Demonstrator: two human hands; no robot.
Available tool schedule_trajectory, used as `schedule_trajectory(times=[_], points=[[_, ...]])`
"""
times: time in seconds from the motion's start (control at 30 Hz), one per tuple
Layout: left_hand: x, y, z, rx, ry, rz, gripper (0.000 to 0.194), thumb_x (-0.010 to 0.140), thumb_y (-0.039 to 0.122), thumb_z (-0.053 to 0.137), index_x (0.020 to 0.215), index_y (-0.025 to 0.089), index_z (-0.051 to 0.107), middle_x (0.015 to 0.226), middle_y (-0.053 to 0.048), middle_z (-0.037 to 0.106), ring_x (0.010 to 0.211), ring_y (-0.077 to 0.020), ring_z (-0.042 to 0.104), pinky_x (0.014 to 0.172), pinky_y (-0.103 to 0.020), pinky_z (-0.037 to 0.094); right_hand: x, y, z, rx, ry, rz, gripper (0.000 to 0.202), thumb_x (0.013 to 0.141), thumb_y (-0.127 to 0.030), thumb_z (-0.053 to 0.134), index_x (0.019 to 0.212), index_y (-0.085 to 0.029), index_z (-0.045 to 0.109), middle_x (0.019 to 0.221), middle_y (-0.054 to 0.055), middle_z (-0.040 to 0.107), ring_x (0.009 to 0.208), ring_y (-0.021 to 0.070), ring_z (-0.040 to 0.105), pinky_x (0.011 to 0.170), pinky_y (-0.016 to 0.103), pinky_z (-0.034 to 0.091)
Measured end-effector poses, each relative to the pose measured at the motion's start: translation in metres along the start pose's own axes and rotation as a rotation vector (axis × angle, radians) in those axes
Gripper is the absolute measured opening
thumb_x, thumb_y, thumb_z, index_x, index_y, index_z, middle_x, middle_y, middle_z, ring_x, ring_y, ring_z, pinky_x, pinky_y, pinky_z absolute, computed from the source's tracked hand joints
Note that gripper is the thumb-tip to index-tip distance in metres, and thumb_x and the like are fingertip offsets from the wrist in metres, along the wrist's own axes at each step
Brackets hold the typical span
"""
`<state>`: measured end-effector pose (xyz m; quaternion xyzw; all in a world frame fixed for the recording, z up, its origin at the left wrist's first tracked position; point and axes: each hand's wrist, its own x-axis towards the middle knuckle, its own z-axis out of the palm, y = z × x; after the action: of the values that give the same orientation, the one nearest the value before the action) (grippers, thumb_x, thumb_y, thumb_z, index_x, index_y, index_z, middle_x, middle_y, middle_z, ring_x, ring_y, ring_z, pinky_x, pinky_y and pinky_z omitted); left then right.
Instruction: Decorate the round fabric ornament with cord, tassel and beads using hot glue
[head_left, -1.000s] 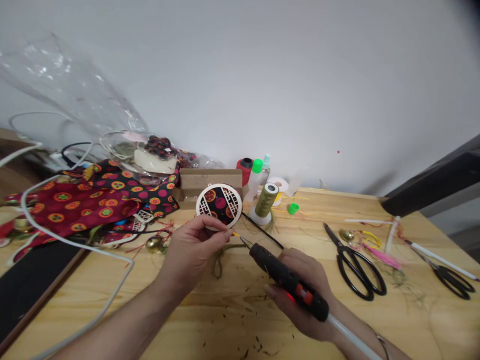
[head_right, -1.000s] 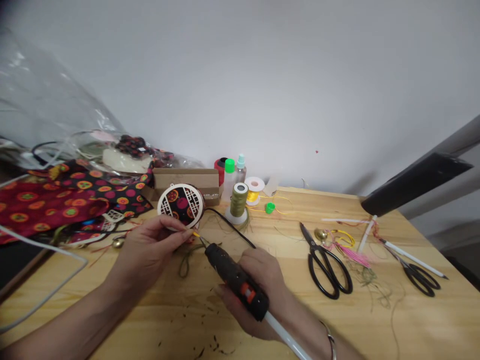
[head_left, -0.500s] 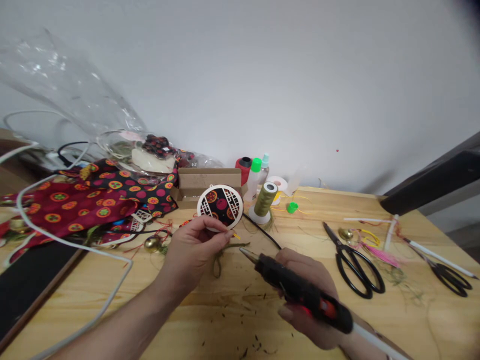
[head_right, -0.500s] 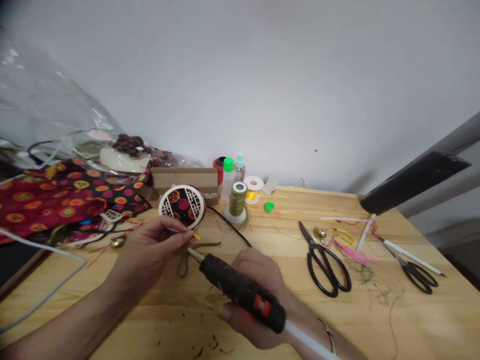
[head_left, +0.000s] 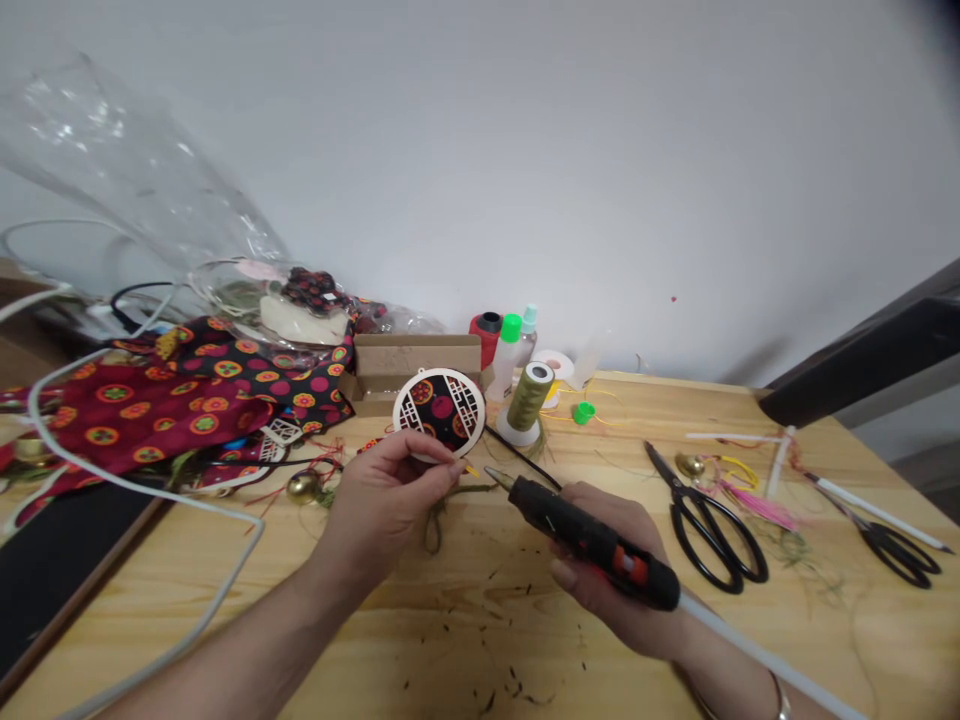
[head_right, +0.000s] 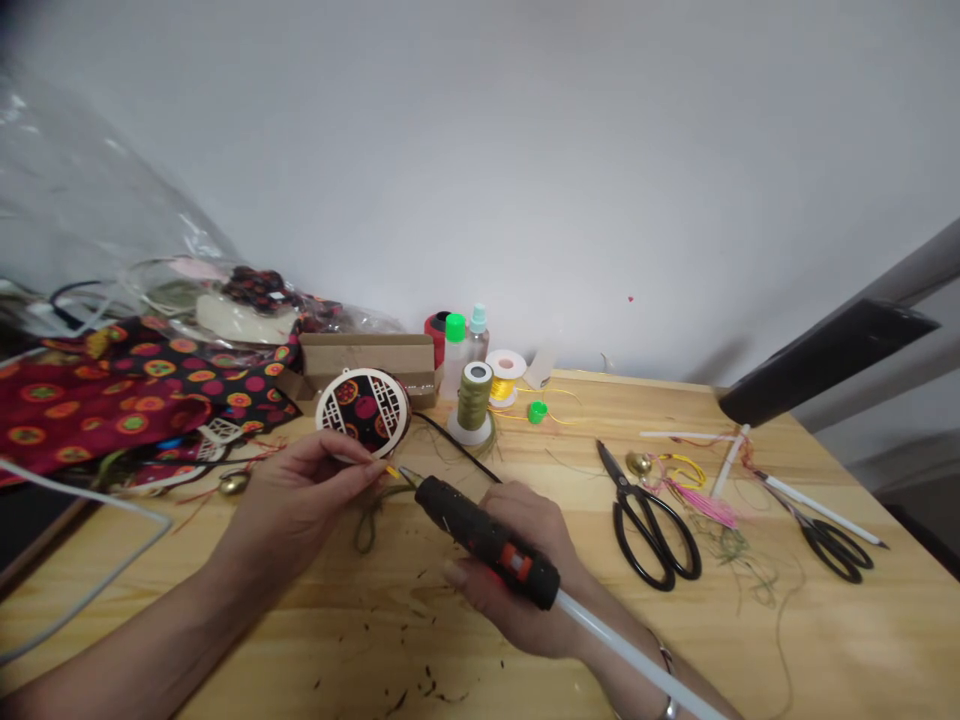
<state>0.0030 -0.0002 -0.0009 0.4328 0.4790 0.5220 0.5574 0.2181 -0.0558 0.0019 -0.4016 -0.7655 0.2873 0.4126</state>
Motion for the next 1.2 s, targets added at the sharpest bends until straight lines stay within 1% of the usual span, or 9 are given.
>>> schedule_trajectory(times=[0.13,0.4,0.6,0.73,0.87,1.2], points=[[0.0007,0.0004,0.0004,-0.008,-0.004,-0.005,0.013,0.061,0.017,0.079,0.065,0.017,0.066,0.058,0.004,0.067,0.055,-0.0065,0.058,0.054,-0.014,0.045,0.0003,-0.004,-0.0006,-0.042,-0.025,0.034,0.024,0.082,-0.031,0.059,0.065,-0.02,0.048,0.061,-0.001,0.049,0.059,0.014,0.044,0.056,0.029,0.033],[-0.0008,0.0036,0.0014,0.015,0.014,0.01,0.013,0.06,0.015,0.078,0.063,0.017,0.066,0.057,0.003,0.066,0.054,-0.0069,0.057,0.052,-0.014,0.044,-0.0004,-0.0036,0.0009,-0.05,-0.05,0.077,0.026,0.083,-0.033,0.059,0.064,-0.02,0.046,0.061,-0.001,0.048,0.059,0.0137,0.044,0.056,0.028,0.032],[-0.0005,0.0023,-0.0001,0.03,0.012,0.007,0.012,0.061,0.016,0.078,0.064,0.017,0.066,0.058,0.004,0.066,0.054,-0.0064,0.056,0.053,-0.014,0.044,-0.0009,-0.0036,0.0005,-0.05,-0.048,0.085,0.026,0.081,-0.032,0.06,0.064,-0.019,0.046,0.061,-0.001,0.048,0.059,0.0129,0.044,0.055,0.027,0.032],[0.0,0.0004,-0.0011,0.041,0.011,0.024,0.013,0.062,0.018,0.078,0.065,0.017,0.066,0.058,0.004,0.065,0.055,-0.0075,0.057,0.053,-0.016,0.044,-0.0012,-0.0024,0.001,-0.053,-0.061,0.094,0.025,0.082,-0.032,0.06,0.065,-0.019,0.048,0.062,-0.001,0.049,0.06,0.0132,0.044,0.056,0.027,0.032],[0.0002,0.0001,-0.0004,0.049,0.014,0.032,0.012,0.061,0.017,0.078,0.064,0.017,0.066,0.058,0.003,0.065,0.053,-0.0084,0.057,0.051,-0.017,0.044,0.0001,-0.0029,0.0007,-0.053,-0.046,0.091,0.025,0.081,-0.031,0.06,0.064,-0.019,0.047,0.061,-0.001,0.048,0.058,0.013,0.044,0.055,0.027,0.032],[0.0003,-0.0004,0.0001,0.018,0.011,0.022,0.013,0.061,0.016,0.078,0.064,0.017,0.066,0.058,0.003,0.066,0.054,-0.0074,0.057,0.052,-0.015,0.044,-0.0008,-0.0043,0.0009,-0.066,-0.042,0.081,0.024,0.082,-0.03,0.061,0.065,-0.019,0.048,0.06,-0.002,0.048,0.057,0.0118,0.043,0.054,0.026,0.032]])
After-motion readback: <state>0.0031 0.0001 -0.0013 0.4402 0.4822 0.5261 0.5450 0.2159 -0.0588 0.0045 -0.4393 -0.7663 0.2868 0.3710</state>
